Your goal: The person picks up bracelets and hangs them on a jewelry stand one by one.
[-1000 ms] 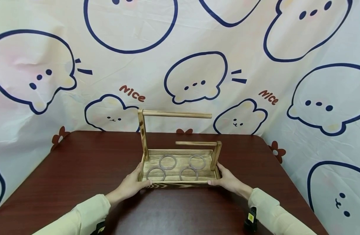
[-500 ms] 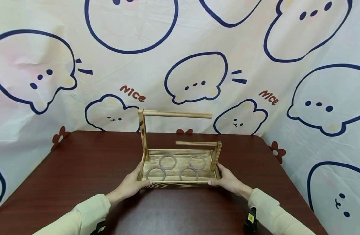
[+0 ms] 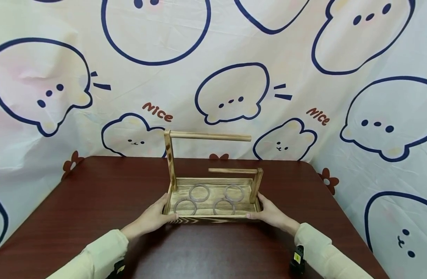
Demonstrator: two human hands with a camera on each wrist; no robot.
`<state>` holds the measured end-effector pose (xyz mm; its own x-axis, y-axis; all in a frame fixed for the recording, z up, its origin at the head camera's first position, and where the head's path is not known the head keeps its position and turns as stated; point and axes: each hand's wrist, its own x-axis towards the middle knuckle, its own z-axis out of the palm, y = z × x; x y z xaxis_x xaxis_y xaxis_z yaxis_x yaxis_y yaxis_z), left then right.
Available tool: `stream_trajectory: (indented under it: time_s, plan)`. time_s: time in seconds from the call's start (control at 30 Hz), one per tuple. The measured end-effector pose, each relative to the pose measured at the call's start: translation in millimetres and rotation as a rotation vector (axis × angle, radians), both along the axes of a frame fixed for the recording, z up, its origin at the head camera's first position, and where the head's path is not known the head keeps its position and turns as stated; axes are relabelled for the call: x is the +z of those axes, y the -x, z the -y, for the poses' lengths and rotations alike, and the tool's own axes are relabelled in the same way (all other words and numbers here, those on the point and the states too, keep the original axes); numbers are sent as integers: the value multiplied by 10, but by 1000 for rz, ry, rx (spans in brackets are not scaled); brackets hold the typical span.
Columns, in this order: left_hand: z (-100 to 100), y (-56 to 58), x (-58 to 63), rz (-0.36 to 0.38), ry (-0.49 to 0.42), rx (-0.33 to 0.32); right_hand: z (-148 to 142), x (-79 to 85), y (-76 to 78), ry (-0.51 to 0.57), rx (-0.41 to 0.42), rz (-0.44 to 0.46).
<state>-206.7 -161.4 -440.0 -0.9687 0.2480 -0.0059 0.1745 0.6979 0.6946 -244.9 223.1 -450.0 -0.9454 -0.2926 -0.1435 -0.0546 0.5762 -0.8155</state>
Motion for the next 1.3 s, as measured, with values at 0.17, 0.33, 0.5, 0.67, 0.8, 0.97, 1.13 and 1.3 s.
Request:
stream_trajectory:
  time_s: [0.17,0.33,0.5,0.67,0.8,0.97,1.13,1.3]
  plan:
    - [-57,-16,109,-94,116,-32,14,-9,57,0,2,-10]
    - [-191,-22,254,-226,187,-63,23,-9,39,-7,0,9]
    - [-404,30,375,-258,166,-86,22,-14,-5,-6,-4,-1]
    - [-665,128,394,-246,111,-163,24,-26,-37,3,-18,-5]
    - [-872,238,368,-245,85,-231,24,-28,-56,26,-15,2]
    - [-1072,384,329,-251,87,-339,31,-35,-65,33,-1,4]
    - [-1226,550,215,-197,83,-406,44,-38,-59,24,-12,-1]
    - [-1389,697,129,-115,55,-401,36,-29,-74,37,-10,3]
